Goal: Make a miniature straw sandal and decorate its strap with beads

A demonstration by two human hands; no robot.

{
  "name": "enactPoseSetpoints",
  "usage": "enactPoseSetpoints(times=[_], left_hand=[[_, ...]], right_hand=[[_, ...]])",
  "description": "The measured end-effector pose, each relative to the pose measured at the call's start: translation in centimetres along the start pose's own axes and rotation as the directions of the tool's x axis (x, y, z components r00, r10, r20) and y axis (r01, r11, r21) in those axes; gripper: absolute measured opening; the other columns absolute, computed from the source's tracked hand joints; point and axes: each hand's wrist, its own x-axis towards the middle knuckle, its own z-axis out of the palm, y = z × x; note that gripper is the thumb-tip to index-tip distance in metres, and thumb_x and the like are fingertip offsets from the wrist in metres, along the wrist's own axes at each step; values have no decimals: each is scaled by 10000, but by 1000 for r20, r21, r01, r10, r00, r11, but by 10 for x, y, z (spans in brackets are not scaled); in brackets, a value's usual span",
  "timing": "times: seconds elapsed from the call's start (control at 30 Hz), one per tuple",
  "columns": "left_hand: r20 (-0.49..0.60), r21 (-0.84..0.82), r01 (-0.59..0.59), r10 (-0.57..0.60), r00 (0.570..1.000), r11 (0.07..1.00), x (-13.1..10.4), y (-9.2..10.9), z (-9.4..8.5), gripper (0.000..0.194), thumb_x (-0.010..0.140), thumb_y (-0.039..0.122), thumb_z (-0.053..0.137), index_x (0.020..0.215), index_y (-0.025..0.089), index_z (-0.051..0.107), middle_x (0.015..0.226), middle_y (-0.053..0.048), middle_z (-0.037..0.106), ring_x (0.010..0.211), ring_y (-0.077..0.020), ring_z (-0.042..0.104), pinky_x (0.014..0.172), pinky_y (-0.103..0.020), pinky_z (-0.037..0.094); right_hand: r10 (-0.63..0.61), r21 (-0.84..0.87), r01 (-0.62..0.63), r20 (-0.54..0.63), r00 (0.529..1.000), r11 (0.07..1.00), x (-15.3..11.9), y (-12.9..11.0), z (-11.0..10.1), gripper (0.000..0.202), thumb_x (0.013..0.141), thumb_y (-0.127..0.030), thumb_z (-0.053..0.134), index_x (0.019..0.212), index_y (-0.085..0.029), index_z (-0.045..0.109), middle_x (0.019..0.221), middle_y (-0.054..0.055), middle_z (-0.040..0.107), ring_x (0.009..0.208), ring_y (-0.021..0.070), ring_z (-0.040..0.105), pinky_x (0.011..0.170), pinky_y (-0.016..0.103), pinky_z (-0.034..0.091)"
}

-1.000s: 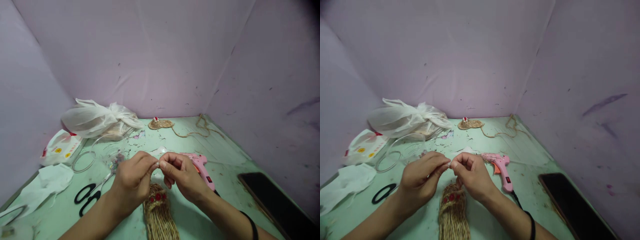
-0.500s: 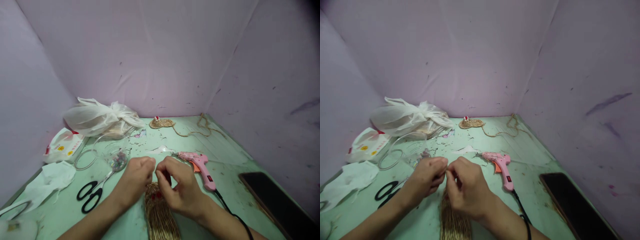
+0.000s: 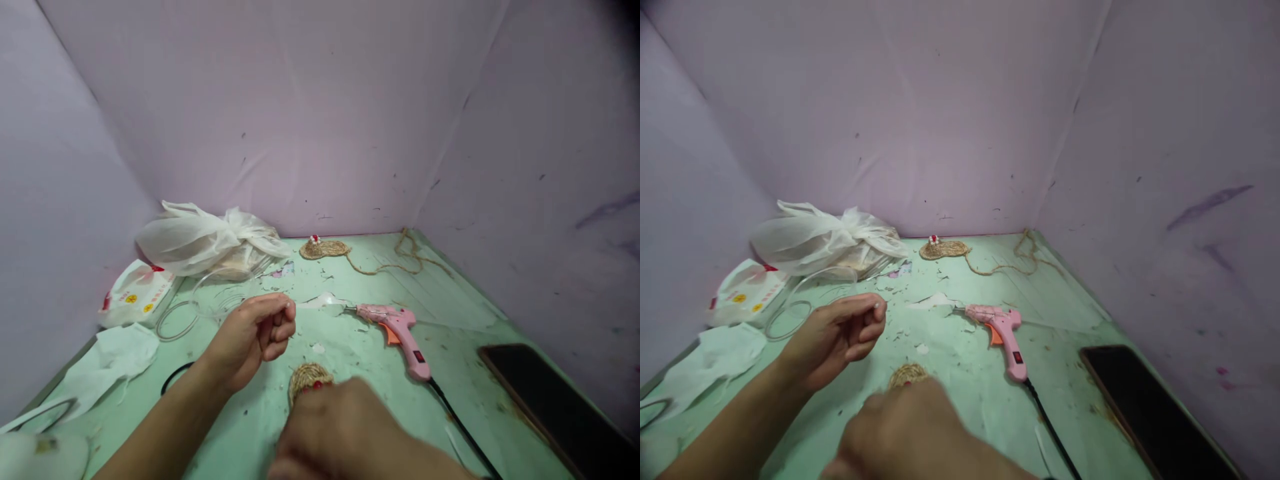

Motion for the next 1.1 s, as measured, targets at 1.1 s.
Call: enactPoseSetpoints(times=[1.1], left_hand=[[-8,163,13,-12,1000,986,2,-23,11,281,533,344,793,580,100,662,446,49,451,362,-9,283,381,-186,122]], right_hand=[[244,237,-149,-444,862,960,10,25,-27,82,772,-128,615,725,-189,642,670,-16,585,592,111,502,533,238,385]])
